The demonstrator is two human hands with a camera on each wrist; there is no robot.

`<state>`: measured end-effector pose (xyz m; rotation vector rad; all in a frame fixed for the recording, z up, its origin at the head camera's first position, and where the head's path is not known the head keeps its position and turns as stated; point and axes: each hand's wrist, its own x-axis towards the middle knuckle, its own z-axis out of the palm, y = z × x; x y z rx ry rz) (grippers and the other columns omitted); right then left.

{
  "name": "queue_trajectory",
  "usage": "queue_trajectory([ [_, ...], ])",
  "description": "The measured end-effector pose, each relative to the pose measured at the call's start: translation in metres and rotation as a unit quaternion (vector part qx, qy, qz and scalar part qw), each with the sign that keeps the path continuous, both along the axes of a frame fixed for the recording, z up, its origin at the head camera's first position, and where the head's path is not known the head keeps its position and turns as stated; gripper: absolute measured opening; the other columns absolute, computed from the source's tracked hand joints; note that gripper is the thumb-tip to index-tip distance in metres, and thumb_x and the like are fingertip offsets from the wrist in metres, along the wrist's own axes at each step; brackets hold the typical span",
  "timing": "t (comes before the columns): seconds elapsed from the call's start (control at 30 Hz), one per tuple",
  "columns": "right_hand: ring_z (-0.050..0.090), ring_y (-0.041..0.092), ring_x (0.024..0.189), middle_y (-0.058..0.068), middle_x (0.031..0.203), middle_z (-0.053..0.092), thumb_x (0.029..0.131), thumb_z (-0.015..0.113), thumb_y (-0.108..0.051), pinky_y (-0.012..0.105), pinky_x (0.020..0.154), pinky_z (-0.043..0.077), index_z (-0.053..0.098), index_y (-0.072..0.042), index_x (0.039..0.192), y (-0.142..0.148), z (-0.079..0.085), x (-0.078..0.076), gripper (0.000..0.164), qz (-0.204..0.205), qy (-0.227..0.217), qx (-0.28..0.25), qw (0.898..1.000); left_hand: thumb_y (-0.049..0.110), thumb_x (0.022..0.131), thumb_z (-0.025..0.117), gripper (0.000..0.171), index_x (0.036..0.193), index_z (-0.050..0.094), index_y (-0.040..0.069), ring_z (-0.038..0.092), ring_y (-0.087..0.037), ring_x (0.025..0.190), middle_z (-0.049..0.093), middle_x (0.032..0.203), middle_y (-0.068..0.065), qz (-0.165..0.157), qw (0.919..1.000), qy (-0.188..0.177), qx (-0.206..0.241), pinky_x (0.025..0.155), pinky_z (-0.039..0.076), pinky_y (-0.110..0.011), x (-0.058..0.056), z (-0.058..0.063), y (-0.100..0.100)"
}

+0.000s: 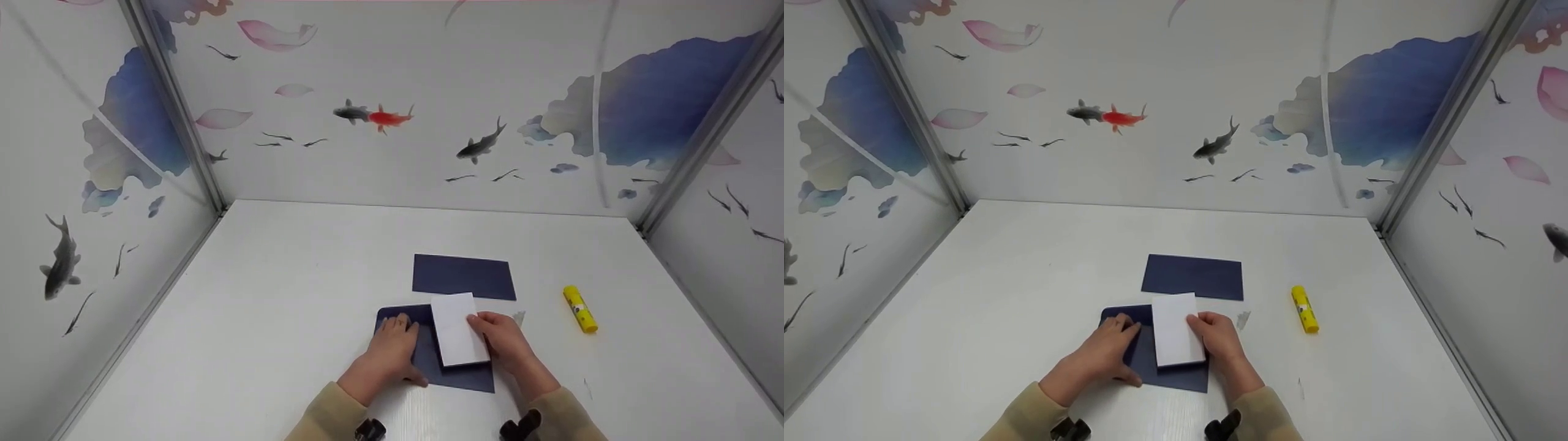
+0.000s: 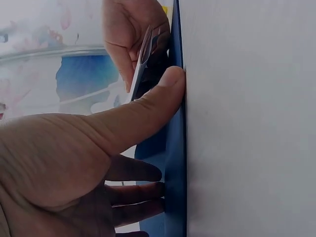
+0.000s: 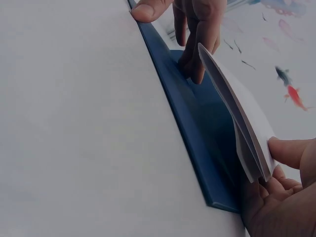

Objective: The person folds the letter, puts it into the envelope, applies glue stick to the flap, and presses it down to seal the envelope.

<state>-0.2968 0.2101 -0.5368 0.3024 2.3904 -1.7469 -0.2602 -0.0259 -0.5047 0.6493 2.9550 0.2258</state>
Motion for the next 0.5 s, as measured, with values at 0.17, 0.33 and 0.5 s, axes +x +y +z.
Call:
queue_trajectory([
  [0.17,0.062,0.017,0.083,0.007,0.096,0.070,0.103,0.063,-0.030,0.025,0.071,0.053,0.068,0.002,0.122,-0.001,0.001,0.001,0.037,0.002,-0.004,-0.009,1.000,0.052,0.066,0.095,0.107,0.148,0.051,-0.001,0.045,-0.032,0.133,0.046,0.143,-0.019,0.000,0.9995,-0.013,0.029,0.119,0.040,-0.047,-0.003,-0.004,-0.001],
  [0.33,0.062,0.016,0.083,0.006,0.096,0.069,0.104,0.062,-0.028,0.025,0.070,0.052,0.066,0.002,0.124,0.000,0.003,-0.003,0.036,-0.005,-0.018,-0.036,0.999,0.052,0.064,0.096,0.109,0.148,0.050,-0.001,0.043,-0.032,0.129,0.045,0.139,-0.018,-0.003,0.9994,-0.014,0.033,0.116,0.043,-0.048,-0.006,-0.004,0.000],
  [0.5,0.061,0.015,0.090,0.008,0.105,0.068,0.105,0.058,-0.026,0.023,0.075,0.053,0.062,0.005,0.129,-0.001,0.007,-0.010,0.039,-0.015,-0.012,-0.065,0.998,0.053,0.062,0.096,0.108,0.146,0.052,0.000,0.043,-0.033,0.129,0.045,0.138,-0.018,-0.003,0.9996,-0.012,0.026,0.116,0.044,-0.052,-0.007,-0.003,0.002],
])
